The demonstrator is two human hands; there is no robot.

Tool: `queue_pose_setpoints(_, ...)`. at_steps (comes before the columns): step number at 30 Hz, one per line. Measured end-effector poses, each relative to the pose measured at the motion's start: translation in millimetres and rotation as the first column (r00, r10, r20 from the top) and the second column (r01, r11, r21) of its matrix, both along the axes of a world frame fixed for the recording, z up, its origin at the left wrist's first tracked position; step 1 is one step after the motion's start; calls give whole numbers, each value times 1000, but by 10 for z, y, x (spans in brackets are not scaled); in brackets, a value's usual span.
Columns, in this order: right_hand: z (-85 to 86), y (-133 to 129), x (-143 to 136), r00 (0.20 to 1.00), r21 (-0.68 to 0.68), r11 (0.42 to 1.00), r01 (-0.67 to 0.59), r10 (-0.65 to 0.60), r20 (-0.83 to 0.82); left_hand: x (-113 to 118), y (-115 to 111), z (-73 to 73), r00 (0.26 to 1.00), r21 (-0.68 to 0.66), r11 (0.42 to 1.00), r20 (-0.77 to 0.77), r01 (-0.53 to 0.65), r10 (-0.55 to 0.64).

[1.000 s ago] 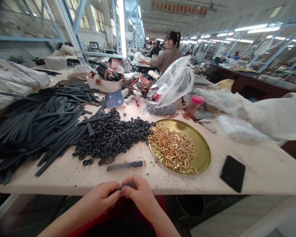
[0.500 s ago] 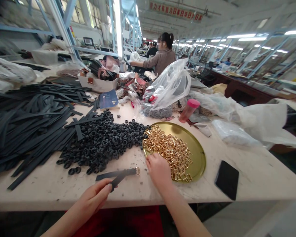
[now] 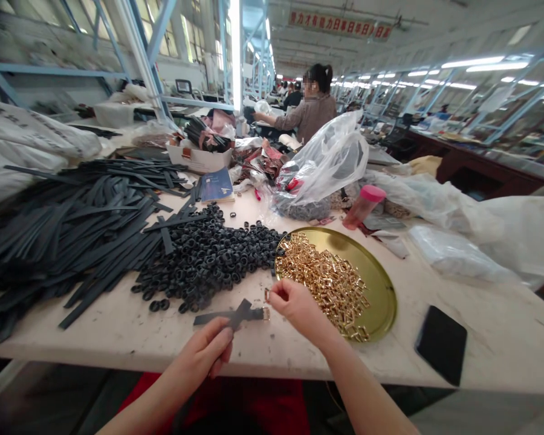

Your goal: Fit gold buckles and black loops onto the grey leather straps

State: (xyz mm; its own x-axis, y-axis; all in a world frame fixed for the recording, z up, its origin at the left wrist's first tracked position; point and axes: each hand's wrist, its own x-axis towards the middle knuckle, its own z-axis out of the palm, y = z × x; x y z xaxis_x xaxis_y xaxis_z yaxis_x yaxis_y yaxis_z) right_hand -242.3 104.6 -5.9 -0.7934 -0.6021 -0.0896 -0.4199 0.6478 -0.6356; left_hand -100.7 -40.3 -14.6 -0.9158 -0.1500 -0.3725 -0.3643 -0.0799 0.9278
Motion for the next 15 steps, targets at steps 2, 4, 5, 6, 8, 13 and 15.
queue_pose_setpoints(2,18,-75,302,917,-313,944,107,28,398,-11,39,73,999,35,998,-16,-51,51)
queue_pose_setpoints(4,-10,-151,580,711,-480,812,332,119,693,3,64,113,995,42,995,-25,-94,95)
queue_pose_setpoints(5,-36,-181,692,623,-495,759,422,154,767,20,66,116,993,31,993,-25,-113,113)
queue_pose_setpoints(6,-65,-202,780,559,-491,721,488,174,811,42,62,108,992,8,992,-23,-124,124)
queue_pose_setpoints(8,-123,-216,888,511,-491,681,543,195,837,96,40,73,993,-56,991,-12,-119,119)
queue_pose_setpoints(13,-183,-156,958,596,-578,705,411,272,756,208,11,43,999,-78,997,49,-3,7)
queue_pose_setpoints(15,-179,-141,984,605,-581,709,399,272,748,230,33,74,998,-37,999,64,14,-12)
